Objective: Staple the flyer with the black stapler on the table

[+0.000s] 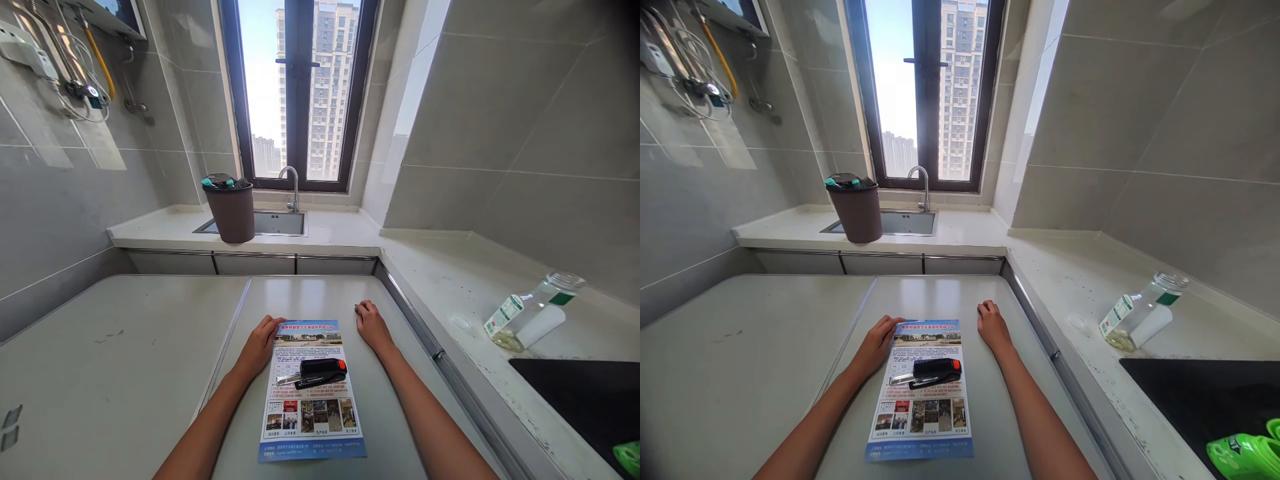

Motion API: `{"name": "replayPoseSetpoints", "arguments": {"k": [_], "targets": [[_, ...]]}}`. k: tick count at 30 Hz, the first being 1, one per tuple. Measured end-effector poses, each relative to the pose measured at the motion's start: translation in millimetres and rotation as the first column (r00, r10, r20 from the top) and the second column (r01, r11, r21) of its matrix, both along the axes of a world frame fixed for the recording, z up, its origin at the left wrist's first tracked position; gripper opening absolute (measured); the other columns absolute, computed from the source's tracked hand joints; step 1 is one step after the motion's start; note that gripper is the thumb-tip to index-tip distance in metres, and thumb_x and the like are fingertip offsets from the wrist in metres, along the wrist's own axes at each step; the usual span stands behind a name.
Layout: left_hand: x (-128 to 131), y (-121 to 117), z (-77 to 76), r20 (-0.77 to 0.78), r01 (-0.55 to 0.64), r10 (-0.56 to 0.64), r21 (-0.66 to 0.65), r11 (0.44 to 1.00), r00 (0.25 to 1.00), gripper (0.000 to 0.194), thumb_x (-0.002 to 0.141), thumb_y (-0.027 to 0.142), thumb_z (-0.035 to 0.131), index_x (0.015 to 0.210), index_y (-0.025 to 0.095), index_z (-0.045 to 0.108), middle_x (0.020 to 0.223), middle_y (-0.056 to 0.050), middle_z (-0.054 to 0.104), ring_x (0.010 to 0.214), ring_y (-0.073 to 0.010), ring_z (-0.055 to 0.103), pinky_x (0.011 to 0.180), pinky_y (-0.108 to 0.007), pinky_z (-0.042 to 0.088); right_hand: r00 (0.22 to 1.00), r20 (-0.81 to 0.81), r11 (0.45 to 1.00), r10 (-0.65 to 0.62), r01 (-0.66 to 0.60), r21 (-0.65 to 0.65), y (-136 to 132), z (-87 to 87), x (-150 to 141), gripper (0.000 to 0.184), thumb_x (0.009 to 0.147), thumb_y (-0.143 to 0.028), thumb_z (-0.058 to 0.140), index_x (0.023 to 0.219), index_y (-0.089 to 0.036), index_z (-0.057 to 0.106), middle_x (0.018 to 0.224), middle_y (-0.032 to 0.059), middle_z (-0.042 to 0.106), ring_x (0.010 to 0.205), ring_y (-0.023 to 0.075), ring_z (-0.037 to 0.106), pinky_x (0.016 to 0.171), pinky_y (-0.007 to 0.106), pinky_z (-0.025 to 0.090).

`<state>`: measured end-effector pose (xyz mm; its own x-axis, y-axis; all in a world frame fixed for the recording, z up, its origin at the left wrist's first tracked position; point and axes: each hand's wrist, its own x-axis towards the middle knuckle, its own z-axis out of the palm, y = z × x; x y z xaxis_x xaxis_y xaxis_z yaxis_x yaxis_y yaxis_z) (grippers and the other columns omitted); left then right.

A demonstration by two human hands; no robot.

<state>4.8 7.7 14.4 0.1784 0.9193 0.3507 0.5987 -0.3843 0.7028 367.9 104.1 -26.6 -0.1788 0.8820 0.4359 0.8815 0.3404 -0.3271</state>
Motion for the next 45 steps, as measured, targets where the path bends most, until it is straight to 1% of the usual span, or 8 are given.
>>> {"name": "replayPoseSetpoints", "arguments": {"k": [7, 14, 18, 21, 25, 27, 39, 45], "targets": [[-2, 0, 0.3, 0.013, 0.023, -0.023, 0.018, 1.0, 1.0, 0.042, 0.106, 0.035, 0.036, 0.134, 0.025, 0.066, 0.105, -0.009, 0.064, 0.095, -0.0213, 0.064, 0.085, -0.035, 0.055, 0.994, 0.082, 0.997, -0.075, 0.073, 0.029, -6, 2.4, -4, 0.031, 0.089, -0.006, 0.05, 0.11, -0.021, 0.067, 0.119, 0.0135, 0.057, 0.112, 0.0279, 0.054, 0.093, 0.036, 0.047], [-4, 1, -0.9, 0.026, 0.043, -0.044, 0.012, 0.999, 0.999, 0.037, 0.102, 0.038, 0.047, 0.129, 0.024, 0.07, 0.104, -0.007, 0.072, 0.089, -0.0197, 0.067, 0.081, -0.033, 0.055, 0.987, 0.097, 0.984, -0.128, 0.139, -0.115, -26, 16.4, -22, 0.027, 0.085, -0.003, 0.052, 0.099, -0.019, 0.068, 0.101, 0.0157, 0.062, 0.099, 0.0302, 0.057, 0.082, 0.038, 0.047], [1, -3, 4.6, 0.167, 0.042, -0.034, -0.045, 0.998, 0.985, 0.029, 0.093, 0.041, 0.065, 0.113, 0.022, 0.074, 0.102, -0.005, 0.077, 0.087, -0.0193, 0.071, 0.086, -0.035, 0.058, 0.958, -0.241, 0.974, 0.157, -0.191, -0.124, -61, 36.3, -45, 0.008, 0.094, -0.022, 0.058, 0.091, -0.022, 0.065, 0.097, 0.0079, 0.065, 0.095, 0.0238, 0.06, 0.085, 0.034, 0.049], [7, -8, 10.0, 0.289, 0.087, -0.056, -0.098, 0.991, 0.956, 0.025, 0.088, 0.04, 0.072, 0.102, 0.019, 0.074, 0.098, -0.006, 0.079, 0.09, -0.0213, 0.074, 0.091, -0.037, 0.059, 0.771, -0.403, 0.809, 0.493, -0.577, -0.114, -87, 49.9, -55, 0.015, 0.1, -0.035, 0.056, 0.102, -0.024, 0.067, 0.106, 0.0054, 0.068, 0.099, 0.021, 0.062, 0.091, 0.034, 0.05], [12, -12, 11.4, 0.285, 0.086, -0.047, -0.127, 0.988, 0.957, 0.023, 0.086, 0.038, 0.074, 0.1, 0.02, 0.078, 0.101, -0.007, 0.079, 0.092, -0.0222, 0.074, 0.091, -0.037, 0.058, 0.677, -0.357, 0.665, 0.643, -0.725, -0.177, -102, 50.7, -56, 0.05, 0.084, -0.044, 0.078, 0.128, -0.026, 0.063, 0.127, 0.0088, 0.065, 0.118, 0.027, 0.06, 0.103, 0.04, 0.048], [12, -11, 9.6, 0.264, 0.077, -0.044, -0.115, 0.99, 0.963, 0.022, 0.086, 0.036, 0.075, 0.1, 0.021, 0.079, 0.1, -0.006, 0.079, 0.091, -0.022, 0.074, 0.09, -0.037, 0.058, 0.691, -0.316, 0.667, 0.65, -0.718, -0.197, -103, 44.8, -57, 0.058, 0.081, -0.039, 0.081, 0.133, -0.027, 0.06, 0.128, 0.0093, 0.066, 0.118, 0.0278, 0.061, 0.103, 0.042, 0.048], [21, -14, 7.6, 0.25, 0.23, -0.214, -0.035, 0.973, 0.944, 0.02, 0.086, 0.035, 0.076, 0.097, 0.019, 0.081, 0.098, -0.008, 0.081, 0.094, -0.0238, 0.075, 0.091, -0.037, 0.059, 0.74, -0.436, 0.825, 0.512, -0.565, 0.01, -94, 35.1, -58, 0.03, 0.091, -0.023, 0.067, 0.121, -0.024, 0.064, 0.108, 0.0092, 0.069, 0.101, 0.0258, 0.064, 0.089, 0.041, 0.053], [26, -12, -0.8, 0.082, 0.207, -0.206, -0.004, 0.978, 0.975, 0.015, 0.088, 0.029, 0.072, 0.099, 0.023, 0.08, 0.098, -0.003, 0.081, 0.09, -0.0207, 0.076, 0.086, -0.032, 0.058, 0.739, -0.418, 0.808, 0.528, -0.589, -0.022, -86, 25.9, -58, 0.03, 0.089, -0.022, 0.07, 0.118, -0.024, 0.064, 0.108, 0.0081, 0.07, 0.1, 0.0257, 0.065, 0.089, 0.041, 0.053]]}}
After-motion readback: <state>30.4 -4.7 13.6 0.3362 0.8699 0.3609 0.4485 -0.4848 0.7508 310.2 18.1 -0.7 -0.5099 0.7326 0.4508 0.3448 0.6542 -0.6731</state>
